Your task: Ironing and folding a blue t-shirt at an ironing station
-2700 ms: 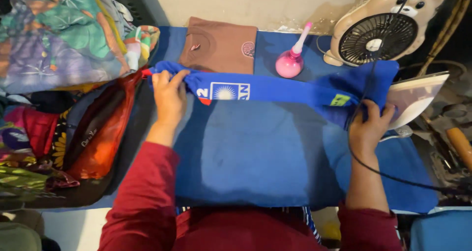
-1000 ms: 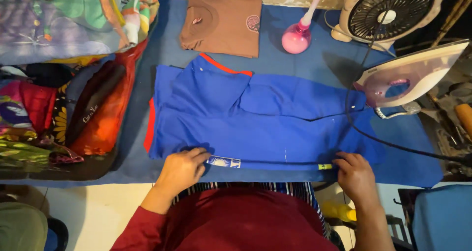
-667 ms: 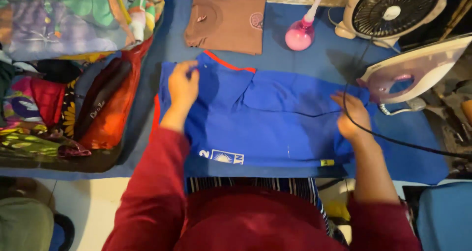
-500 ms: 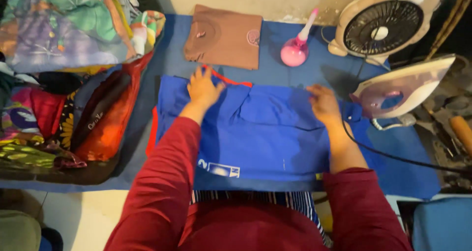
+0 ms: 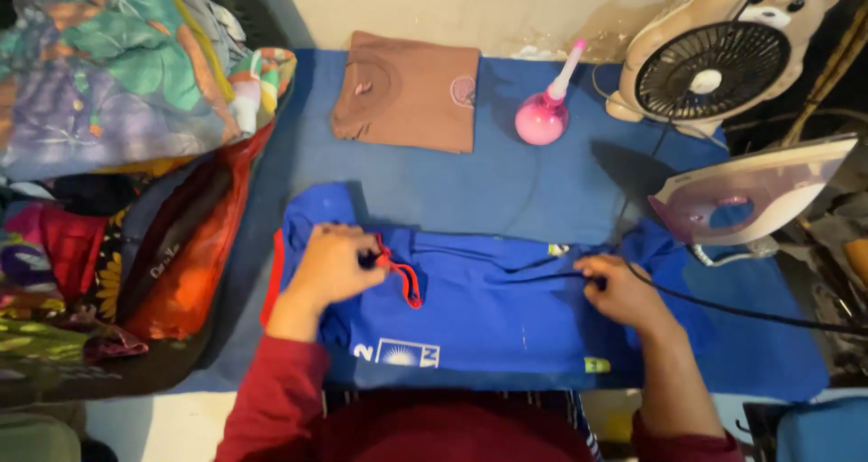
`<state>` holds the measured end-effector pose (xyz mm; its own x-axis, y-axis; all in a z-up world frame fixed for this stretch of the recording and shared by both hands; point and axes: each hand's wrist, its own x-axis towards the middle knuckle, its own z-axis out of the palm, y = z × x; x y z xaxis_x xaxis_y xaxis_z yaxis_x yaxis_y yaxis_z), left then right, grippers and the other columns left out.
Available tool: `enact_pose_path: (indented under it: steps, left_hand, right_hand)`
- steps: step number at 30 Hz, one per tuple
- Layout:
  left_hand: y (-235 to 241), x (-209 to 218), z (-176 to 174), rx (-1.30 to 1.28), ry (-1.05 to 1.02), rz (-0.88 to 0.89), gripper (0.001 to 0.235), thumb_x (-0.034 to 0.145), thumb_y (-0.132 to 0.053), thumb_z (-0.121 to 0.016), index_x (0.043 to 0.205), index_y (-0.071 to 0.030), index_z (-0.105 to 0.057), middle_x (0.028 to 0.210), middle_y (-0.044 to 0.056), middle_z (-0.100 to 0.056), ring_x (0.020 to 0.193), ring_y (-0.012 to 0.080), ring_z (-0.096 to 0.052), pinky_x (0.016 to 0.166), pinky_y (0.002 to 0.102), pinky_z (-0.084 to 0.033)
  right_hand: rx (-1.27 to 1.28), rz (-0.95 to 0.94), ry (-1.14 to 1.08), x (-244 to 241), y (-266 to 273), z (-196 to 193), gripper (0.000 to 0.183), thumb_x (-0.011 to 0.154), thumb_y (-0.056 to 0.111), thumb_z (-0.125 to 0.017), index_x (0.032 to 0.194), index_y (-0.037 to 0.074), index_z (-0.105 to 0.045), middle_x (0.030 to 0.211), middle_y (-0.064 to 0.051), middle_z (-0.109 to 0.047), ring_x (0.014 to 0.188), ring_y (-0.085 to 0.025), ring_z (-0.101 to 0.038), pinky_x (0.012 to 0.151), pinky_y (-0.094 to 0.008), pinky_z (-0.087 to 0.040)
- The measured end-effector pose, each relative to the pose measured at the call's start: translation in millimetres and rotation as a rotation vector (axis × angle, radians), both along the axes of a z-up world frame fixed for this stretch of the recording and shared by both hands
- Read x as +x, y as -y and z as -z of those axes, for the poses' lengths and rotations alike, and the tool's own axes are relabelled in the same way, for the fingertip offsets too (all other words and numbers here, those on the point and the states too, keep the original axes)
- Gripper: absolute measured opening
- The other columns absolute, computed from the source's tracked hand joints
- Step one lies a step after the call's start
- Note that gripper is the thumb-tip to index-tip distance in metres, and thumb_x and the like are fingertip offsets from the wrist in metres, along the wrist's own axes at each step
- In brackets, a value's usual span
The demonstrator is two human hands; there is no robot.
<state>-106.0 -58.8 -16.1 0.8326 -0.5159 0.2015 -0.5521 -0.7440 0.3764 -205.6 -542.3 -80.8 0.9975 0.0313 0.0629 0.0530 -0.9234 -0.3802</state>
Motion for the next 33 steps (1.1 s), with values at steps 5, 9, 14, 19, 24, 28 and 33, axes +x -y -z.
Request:
enact_pose_path:
  steps: [5, 9, 14, 19, 24, 28, 33]
  left_hand:
    - [42, 68, 11, 0.097, 0.233, -0.110, 0.033, 0.088, -0.042, -0.066, 0.072, -0.015, -0.073, 0.077, 0.012, -0.065, 0.083, 0.0346, -0.066, 0.084, 0.051, -0.049]
    - [54, 102, 30, 0.147, 0.171, -0.270, 0.065, 0.071, -0.035, -0.089, 0.126, -0.016, -0.061, 0.109, 0.009, -0.061, 0.104, 0.0336, -0.066, 0.086, 0.045, -0.057]
    - [12, 122, 65, 0.470, -0.360, -0.204, 0.073, 0.075, -0.050, -0.085, 0.137, -0.016, -0.064, 0.130, 0.019, -0.063, 0.118, 0.0409, -0.068, 0.099, 0.053, -0.057]
    - [-28, 79, 9, 0.532, -0.449, -0.165, 0.051, 0.081, -0.047, -0.079, 0.124, -0.019, -0.077, 0.126, 0.018, -0.075, 0.124, 0.0387, -0.066, 0.105, 0.050, -0.053]
    - [-63, 77, -1, 0.367, -0.472, -0.264, 0.048, 0.082, -0.052, -0.076, 0.123, -0.025, -0.077, 0.121, 0.012, -0.078, 0.121, 0.0359, -0.068, 0.101, 0.047, -0.055]
    - [-68, 61, -34, 0.342, -0.451, -0.222, 0.042, 0.077, -0.035, -0.083, 0.117, -0.020, -0.080, 0.111, 0.015, -0.080, 0.117, 0.0395, -0.069, 0.099, 0.049, -0.056]
    - [-42, 69, -1, 0.295, -0.253, -0.137, 0.045, 0.092, -0.046, -0.071, 0.130, -0.022, -0.074, 0.135, 0.019, -0.064, 0.125, 0.0464, -0.061, 0.105, 0.052, -0.052]
  right_hand:
    - [-0.256, 0.011, 0.179, 57, 9, 13, 0.033, 0.093, 0.019, -0.061, 0.121, 0.030, -0.074, 0.087, -0.009, -0.075, 0.085, -0.032, -0.075, 0.073, -0.045, -0.060]
    - [-0.203, -0.123, 0.042, 89, -21, 23, 0.038, 0.087, 0.015, -0.073, 0.125, 0.021, -0.076, 0.127, -0.017, -0.068, 0.113, -0.049, -0.067, 0.094, -0.054, -0.057]
    - [-0.258, -0.125, -0.137, 70, 6, 18, 0.032, 0.091, 0.018, -0.069, 0.120, 0.028, -0.078, 0.132, -0.008, -0.066, 0.122, -0.039, -0.066, 0.105, -0.045, -0.053]
    - [-0.361, -0.068, -0.142, 41, 29, 5, 0.014, 0.094, 0.025, -0.066, 0.101, 0.027, -0.078, 0.098, -0.006, -0.075, 0.107, -0.033, -0.071, 0.097, -0.043, -0.057]
    - [-0.266, -0.068, 0.344, 33, 61, 4, 0.017, 0.101, 0.037, -0.065, 0.109, 0.030, -0.078, 0.089, -0.002, -0.071, 0.092, -0.028, -0.067, 0.086, -0.037, -0.056]
    - [-0.267, 0.023, 0.438, 38, 85, 11, 0.013, 0.103, 0.040, -0.068, 0.107, 0.032, -0.077, 0.098, 0.006, -0.069, 0.101, -0.018, -0.065, 0.090, -0.030, -0.056]
    - [-0.022, -0.246, 0.217, 38, 70, -11, 0.038, 0.081, 0.043, -0.082, 0.112, 0.021, -0.080, 0.097, -0.009, -0.075, 0.095, -0.039, -0.068, 0.090, -0.045, -0.056]
